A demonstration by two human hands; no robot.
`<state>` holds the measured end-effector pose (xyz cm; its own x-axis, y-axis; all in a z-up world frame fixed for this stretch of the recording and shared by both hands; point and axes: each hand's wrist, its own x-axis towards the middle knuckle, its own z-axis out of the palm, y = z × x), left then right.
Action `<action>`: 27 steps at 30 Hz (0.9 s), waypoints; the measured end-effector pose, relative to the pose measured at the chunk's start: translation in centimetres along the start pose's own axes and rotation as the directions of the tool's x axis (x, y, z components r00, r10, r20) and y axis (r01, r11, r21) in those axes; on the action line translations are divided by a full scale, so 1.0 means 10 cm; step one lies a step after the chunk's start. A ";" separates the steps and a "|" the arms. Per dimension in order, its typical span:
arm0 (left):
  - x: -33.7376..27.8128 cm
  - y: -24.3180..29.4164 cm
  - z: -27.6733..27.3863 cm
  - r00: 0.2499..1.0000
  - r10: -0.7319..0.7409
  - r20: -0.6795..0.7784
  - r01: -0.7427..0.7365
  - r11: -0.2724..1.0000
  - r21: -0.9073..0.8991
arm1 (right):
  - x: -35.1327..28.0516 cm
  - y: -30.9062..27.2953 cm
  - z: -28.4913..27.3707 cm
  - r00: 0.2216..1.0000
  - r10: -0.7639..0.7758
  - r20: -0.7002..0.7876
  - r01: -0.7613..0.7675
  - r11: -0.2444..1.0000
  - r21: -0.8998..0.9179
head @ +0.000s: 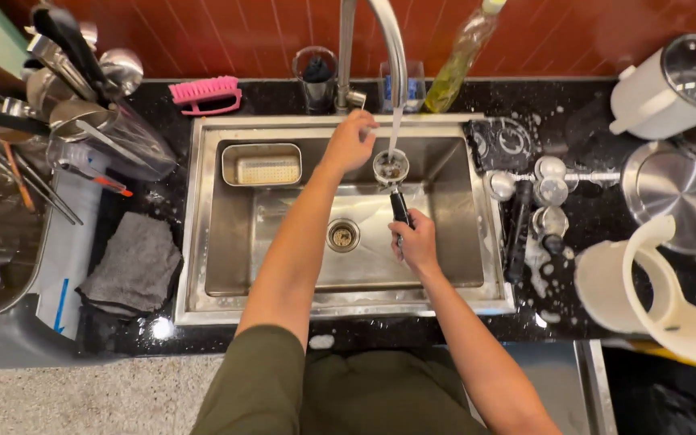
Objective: Cleaning espresso machine portafilters and parts in a sink with soap and water.
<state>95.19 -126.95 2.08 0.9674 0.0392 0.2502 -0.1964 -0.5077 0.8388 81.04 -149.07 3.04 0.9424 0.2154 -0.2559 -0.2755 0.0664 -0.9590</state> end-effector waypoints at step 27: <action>-0.57 0.40 0.80 0.909 -0.350 -0.228 0.306 0.929 -0.210 | 0.60 -0.21 -0.50 0.847 0.393 0.359 -0.422 0.907 0.003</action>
<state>90.19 -136.07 0.19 0.9113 0.4095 0.0436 0.0797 -0.2793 0.9569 88.20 -152.76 2.95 0.6215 0.5585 -0.5493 -0.6480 -0.0274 -0.7611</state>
